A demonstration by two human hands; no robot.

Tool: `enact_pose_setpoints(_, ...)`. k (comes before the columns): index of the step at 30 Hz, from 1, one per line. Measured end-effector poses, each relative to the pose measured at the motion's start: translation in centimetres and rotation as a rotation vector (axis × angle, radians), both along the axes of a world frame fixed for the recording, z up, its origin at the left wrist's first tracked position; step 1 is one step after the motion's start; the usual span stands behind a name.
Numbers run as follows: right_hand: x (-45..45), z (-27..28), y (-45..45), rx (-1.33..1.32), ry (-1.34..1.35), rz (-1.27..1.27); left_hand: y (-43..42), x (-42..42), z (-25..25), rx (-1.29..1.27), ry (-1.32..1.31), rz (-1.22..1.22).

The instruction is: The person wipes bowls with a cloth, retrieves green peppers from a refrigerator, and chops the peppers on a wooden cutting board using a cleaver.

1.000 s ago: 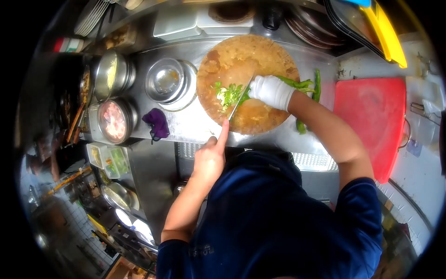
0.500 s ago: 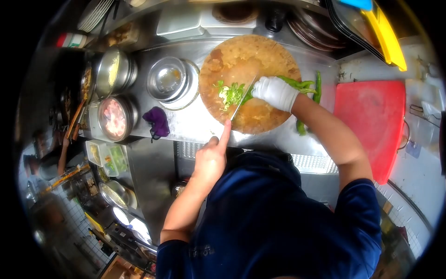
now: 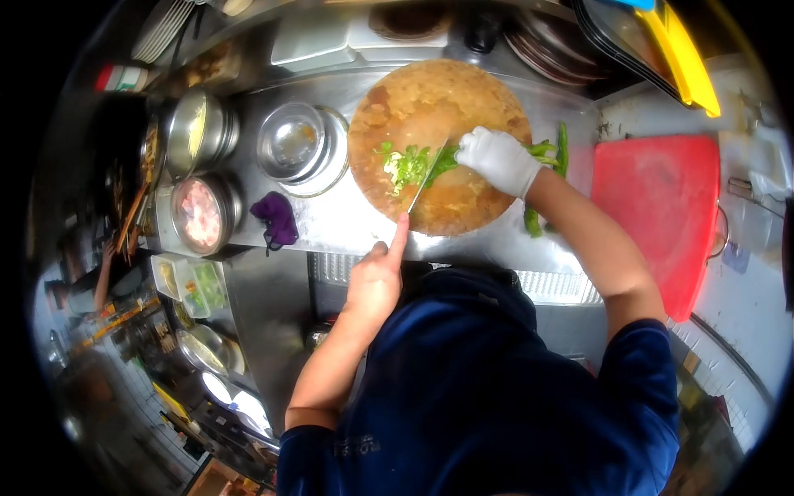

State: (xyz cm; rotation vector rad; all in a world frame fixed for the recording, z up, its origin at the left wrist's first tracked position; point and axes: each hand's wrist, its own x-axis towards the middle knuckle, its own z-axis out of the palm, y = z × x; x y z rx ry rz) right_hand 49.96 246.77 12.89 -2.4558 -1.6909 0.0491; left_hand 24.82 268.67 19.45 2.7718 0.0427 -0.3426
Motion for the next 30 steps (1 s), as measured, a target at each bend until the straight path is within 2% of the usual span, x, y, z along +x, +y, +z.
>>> enact_pose_setpoints(7, 0.2, 0.0, 0.2, -0.011, -0.088, 0.030, -1.0, 2.8, -2.9, -0.009, -0.044, 0.025)
enact_pose_setpoints(10, 0.2, -0.1, 0.2, -0.016, -0.094, 0.027, -0.7, 2.6, -2.4, -0.002, -0.051, 0.013)
enact_pose_setpoints(13, 0.2, 0.1, 0.5, -0.028, -0.060, 0.025, -0.4, 1.3, 0.3, 0.066, -0.015, -0.027)
enact_pose_setpoints(16, 0.3, 0.3, 0.6, -0.046, -0.072, 0.024, -0.4, 0.7, 0.0, 0.039, -0.043, -0.057)
enact_pose_setpoints(21, 0.2, 0.1, 0.3, -0.040, -0.082, 0.029, -0.9, 2.6, -3.5, 0.033, -0.055, -0.024)
enact_pose_setpoints(27, 0.3, -0.7, -0.2, 0.009, -0.061, 0.033, -0.7, 1.4, -0.8, 0.053, -0.029, -0.061)
enact_pose_setpoints(30, 0.3, -1.6, -0.4, 0.062, -0.025, 0.046, -1.1, 2.6, -2.0, 0.059, -0.045, -0.069)
